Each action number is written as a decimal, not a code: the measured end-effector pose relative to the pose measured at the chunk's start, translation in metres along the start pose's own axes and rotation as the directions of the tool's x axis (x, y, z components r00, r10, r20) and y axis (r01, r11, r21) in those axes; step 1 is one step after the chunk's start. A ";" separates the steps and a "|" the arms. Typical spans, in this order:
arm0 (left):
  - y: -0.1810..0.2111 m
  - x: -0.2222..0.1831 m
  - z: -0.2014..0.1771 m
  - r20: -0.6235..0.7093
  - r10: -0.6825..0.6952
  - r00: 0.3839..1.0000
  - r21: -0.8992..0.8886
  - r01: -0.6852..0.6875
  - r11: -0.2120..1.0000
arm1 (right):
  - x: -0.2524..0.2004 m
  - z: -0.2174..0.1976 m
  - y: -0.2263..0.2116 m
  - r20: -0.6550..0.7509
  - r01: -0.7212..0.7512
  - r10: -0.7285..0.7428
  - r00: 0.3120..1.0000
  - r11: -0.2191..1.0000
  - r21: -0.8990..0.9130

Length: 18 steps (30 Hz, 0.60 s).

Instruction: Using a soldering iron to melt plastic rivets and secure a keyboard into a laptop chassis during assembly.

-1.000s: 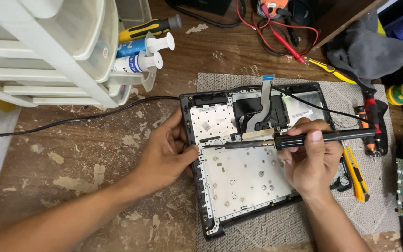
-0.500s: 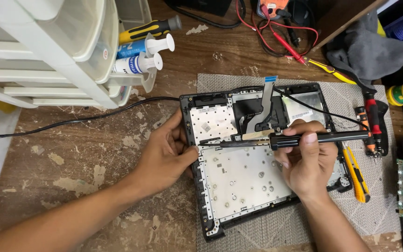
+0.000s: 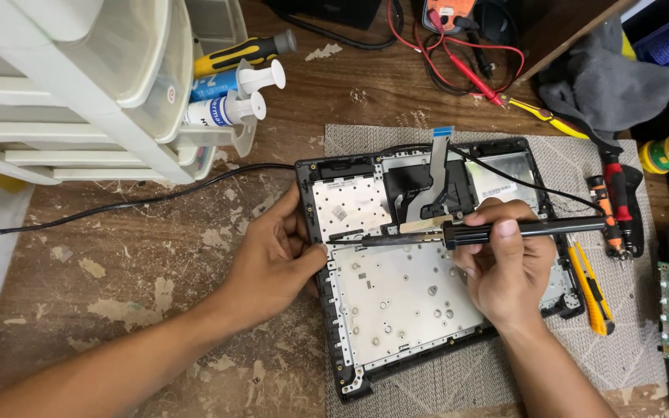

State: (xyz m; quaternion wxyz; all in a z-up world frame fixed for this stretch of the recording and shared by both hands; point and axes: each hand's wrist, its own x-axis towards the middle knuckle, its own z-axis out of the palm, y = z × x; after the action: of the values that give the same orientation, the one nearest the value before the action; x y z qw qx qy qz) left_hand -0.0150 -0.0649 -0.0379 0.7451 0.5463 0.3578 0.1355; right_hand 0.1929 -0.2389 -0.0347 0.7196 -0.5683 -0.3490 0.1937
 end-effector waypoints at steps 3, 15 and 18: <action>0.004 -0.001 0.001 -0.020 -0.029 0.999 0.019 0.029 0.999 | -0.001 -0.006 0.005 -0.011 -0.010 0.010 1.000 1.000 0.002; 0.006 -0.003 0.003 -0.006 0.017 1.000 0.080 -0.017 0.997 | 0.004 -0.001 -0.002 -0.006 -0.020 0.019 1.000 0.994 -0.104; 0.005 -0.004 0.003 0.008 0.043 0.999 0.083 -0.043 0.996 | 0.005 -0.002 -0.006 0.042 -0.005 0.011 0.999 0.990 -0.138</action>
State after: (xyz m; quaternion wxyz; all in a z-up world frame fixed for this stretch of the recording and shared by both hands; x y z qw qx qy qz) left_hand -0.0149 -0.0670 -0.0313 0.7196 0.5850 0.3489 0.1349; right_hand 0.1970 -0.2384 -0.0282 0.6703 -0.6136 -0.3746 0.1841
